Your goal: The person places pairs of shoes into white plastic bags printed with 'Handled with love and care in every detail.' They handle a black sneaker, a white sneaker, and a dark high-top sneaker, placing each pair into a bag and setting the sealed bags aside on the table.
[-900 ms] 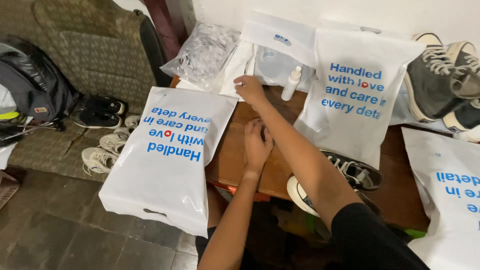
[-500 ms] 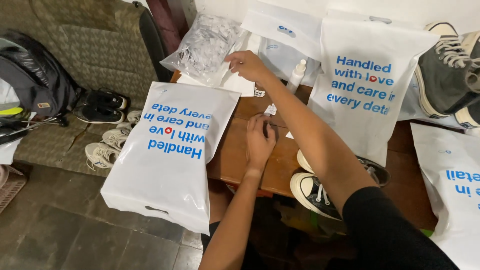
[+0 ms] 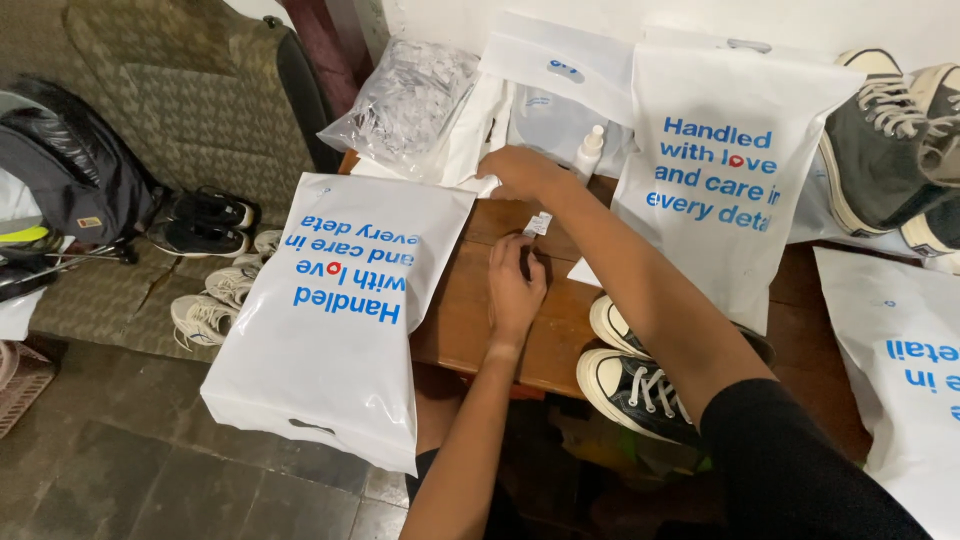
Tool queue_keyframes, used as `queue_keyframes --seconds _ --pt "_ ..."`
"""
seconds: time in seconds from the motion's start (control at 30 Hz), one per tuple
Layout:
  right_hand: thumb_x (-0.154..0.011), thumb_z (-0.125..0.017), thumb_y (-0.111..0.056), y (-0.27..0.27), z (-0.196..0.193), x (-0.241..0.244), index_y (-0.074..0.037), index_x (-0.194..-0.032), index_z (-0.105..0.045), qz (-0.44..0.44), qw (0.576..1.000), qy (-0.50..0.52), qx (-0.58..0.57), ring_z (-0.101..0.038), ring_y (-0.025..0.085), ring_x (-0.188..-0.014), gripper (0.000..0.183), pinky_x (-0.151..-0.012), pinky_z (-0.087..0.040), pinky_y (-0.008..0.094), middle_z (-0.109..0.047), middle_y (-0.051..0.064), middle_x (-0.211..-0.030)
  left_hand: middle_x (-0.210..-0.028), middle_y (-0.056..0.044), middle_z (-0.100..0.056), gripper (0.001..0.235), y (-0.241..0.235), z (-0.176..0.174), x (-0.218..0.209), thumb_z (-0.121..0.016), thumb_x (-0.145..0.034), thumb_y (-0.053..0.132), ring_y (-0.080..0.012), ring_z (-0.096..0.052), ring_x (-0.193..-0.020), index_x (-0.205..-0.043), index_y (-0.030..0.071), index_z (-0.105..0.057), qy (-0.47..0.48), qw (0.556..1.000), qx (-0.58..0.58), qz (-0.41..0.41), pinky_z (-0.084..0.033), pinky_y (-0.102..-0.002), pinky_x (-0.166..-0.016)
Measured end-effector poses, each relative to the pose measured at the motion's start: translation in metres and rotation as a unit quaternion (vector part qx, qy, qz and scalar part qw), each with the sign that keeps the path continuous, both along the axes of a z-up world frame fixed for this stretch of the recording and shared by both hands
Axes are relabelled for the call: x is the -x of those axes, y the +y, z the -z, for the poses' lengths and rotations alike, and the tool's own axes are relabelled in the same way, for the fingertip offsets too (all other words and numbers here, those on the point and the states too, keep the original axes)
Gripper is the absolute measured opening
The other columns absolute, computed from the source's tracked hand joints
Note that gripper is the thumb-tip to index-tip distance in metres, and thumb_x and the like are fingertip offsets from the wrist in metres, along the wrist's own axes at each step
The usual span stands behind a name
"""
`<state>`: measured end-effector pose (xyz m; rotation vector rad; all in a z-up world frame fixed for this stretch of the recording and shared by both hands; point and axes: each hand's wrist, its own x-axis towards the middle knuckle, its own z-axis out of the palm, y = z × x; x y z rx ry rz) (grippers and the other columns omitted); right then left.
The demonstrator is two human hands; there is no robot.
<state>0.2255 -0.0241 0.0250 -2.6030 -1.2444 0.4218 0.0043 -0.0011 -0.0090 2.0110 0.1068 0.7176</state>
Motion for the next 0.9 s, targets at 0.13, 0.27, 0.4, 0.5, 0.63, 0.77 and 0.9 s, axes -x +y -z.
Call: queue_keyframes --seconds 0.13,0.27,0.4,0.5,0.63,0.77,0.9 --pt "-0.093 -0.073 -0.018 -0.006 -0.001 0.003 -0.013 -0.134 -0.068 -0.011 1.000 -0.019 0.013 -0.061 0.037 -0.127 0.042 -0.108 -0.049 0.050 -0.068 0.014 -0.134 -0.112 -0.014 -0.065 0.019 -0.001 -0.005 0.002 -0.056 -0.093 0.004 -0.0347 -0.066 -0.109 -0.110 0.003 -0.066 0.004 1.000 -0.003 -0.002 -0.058 -0.043 -0.091" --pt "-0.099 -0.059 -0.016 -0.005 0.020 -0.003 -0.015 -0.122 -0.075 0.003 0.998 -0.051 -0.043 -0.068 0.035 -0.115 0.027 -0.100 -0.052 0.048 -0.074 0.012 -0.120 -0.111 -0.014 -0.064 0.019 -0.001 -0.007 0.002 -0.056 -0.094 0.005 -0.0358 -0.066 -0.108 -0.110 0.003 -0.066 0.000 1.000 -0.003 -0.001 -0.058 -0.044 -0.089" --pt "-0.103 -0.045 -0.020 0.000 0.012 0.014 -0.001 -0.133 -0.064 0.106 0.969 0.037 -0.221 -0.066 0.041 -0.115 0.041 -0.103 -0.048 0.051 -0.072 0.022 -0.117 -0.113 -0.014 -0.064 0.019 0.000 -0.004 0.001 -0.055 -0.094 0.005 -0.0362 -0.066 -0.110 -0.110 0.003 -0.065 -0.003 1.000 -0.003 0.000 -0.057 -0.046 -0.091" --pt "-0.103 -0.055 -0.042 0.016 0.045 -0.006 0.006 -0.133 -0.058 0.209 0.931 0.100 -0.282 -0.074 0.024 -0.095 0.057 -0.093 -0.052 0.041 -0.076 0.007 -0.087 -0.113 -0.016 -0.064 0.020 -0.001 0.001 -0.001 -0.058 -0.092 0.004 -0.0387 -0.066 -0.111 -0.110 0.002 -0.065 -0.012 1.000 -0.015 -0.003 -0.056 -0.047 -0.093" --pt "-0.092 -0.078 -0.031 0.032 0.094 -0.036 0.007 -0.138 -0.052 0.238 0.896 0.182 -0.328 -0.073 0.019 -0.090 0.065 -0.082 -0.059 0.035 -0.072 0.011 -0.101 -0.118 -0.016 -0.064 0.023 0.000 -0.003 0.001 -0.059 -0.091 0.006 -0.0371 -0.064 -0.116 -0.114 0.003 -0.065 0.006 1.000 -0.004 0.002 -0.055 -0.047 -0.098" --pt "-0.090 -0.075 -0.032 0.041 0.128 -0.047 0.001 -0.138 -0.055 0.336 0.860 0.189 -0.333 -0.067 0.025 -0.103 0.061 -0.080 -0.058 0.038 -0.064 0.013 -0.112 -0.114 -0.013 -0.062 0.023 -0.002 -0.014 -0.003 -0.055 -0.093 0.001 -0.0364 -0.065 -0.113 -0.113 0.005 -0.066 0.008 0.995 0.068 -0.070 -0.054 -0.047 -0.097" --pt "-0.083 -0.072 -0.034 0.042 0.149 -0.086 0.002 -0.100 -0.064 0.273 0.865 0.120 -0.404 -0.063 0.038 -0.096 0.041 -0.081 -0.050 0.051 -0.057 0.020 -0.097 -0.100 -0.016 -0.063 0.010 0.027 -0.054 -0.058 -0.057 -0.098 0.006 -0.0399 -0.064 -0.102 -0.105 0.004 -0.064 -0.056 0.985 -0.015 -0.165 -0.051 -0.049 -0.091"
